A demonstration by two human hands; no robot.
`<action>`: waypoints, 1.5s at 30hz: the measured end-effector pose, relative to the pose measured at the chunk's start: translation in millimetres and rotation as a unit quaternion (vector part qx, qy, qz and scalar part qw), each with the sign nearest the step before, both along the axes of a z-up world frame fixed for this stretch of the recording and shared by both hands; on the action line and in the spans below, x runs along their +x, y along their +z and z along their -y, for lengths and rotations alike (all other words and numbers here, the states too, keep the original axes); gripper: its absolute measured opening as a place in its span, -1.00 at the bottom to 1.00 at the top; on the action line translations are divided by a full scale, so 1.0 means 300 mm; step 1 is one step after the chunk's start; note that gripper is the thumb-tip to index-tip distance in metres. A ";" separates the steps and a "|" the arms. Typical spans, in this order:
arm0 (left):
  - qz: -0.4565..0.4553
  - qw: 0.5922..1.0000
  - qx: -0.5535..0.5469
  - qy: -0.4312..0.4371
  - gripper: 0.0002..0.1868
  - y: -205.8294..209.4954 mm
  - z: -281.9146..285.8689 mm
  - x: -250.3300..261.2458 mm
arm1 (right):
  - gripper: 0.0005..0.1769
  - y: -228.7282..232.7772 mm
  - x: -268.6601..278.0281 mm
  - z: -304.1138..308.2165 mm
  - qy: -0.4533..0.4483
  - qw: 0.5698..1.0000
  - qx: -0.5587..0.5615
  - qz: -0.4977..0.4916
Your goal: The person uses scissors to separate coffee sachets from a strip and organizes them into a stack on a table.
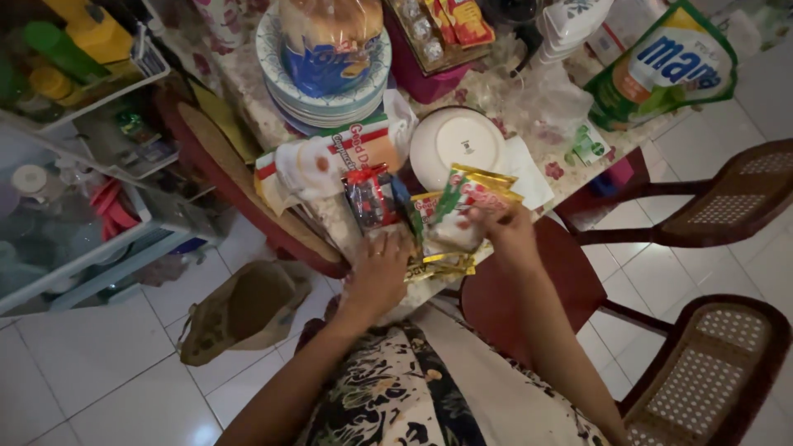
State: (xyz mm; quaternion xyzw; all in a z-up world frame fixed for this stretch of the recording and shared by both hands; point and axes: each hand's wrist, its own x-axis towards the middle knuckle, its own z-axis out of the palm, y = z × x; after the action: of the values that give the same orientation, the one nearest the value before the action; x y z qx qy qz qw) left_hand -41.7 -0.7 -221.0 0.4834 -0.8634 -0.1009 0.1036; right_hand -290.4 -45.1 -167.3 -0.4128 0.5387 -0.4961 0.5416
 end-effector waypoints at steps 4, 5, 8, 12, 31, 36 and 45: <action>-0.022 0.998 -0.043 0.033 -0.17 -0.050 0.019 0.004 | -0.69 -0.019 0.084 0.003 0.011 1.000 -0.025 -0.011; 0.003 1.000 0.000 0.031 -0.10 -0.058 0.033 0.015 | -0.70 -0.028 0.107 0.008 0.002 1.000 -0.022 -0.001; 0.020 0.998 0.055 0.037 -0.18 -0.090 0.090 0.052 | -0.71 -0.060 0.157 0.020 -0.029 0.999 0.008 0.034; -0.005 0.999 0.006 0.032 -0.68 -0.154 0.158 0.081 | -0.69 -0.126 0.199 0.026 -0.040 0.992 0.055 0.109; -0.093 0.989 0.055 0.098 -0.18 -0.038 0.252 0.138 | -0.76 -0.279 -0.012 0.057 -0.043 0.988 0.128 0.073; -0.209 0.967 -0.032 0.144 -0.17 -0.102 0.206 0.108 | -0.76 -0.291 0.005 0.035 0.034 0.984 0.046 0.167; -0.083 0.976 -0.154 0.129 -0.58 -0.214 0.167 0.105 | -0.89 -0.339 0.049 0.032 0.193 0.981 -0.032 0.019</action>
State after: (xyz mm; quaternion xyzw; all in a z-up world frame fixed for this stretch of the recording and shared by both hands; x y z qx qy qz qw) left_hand -10.3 -51.0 -285.2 0.5589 -0.7874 0.0073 0.2600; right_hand -275.8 -54.8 -269.2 -0.5169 0.4224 -0.4071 0.6234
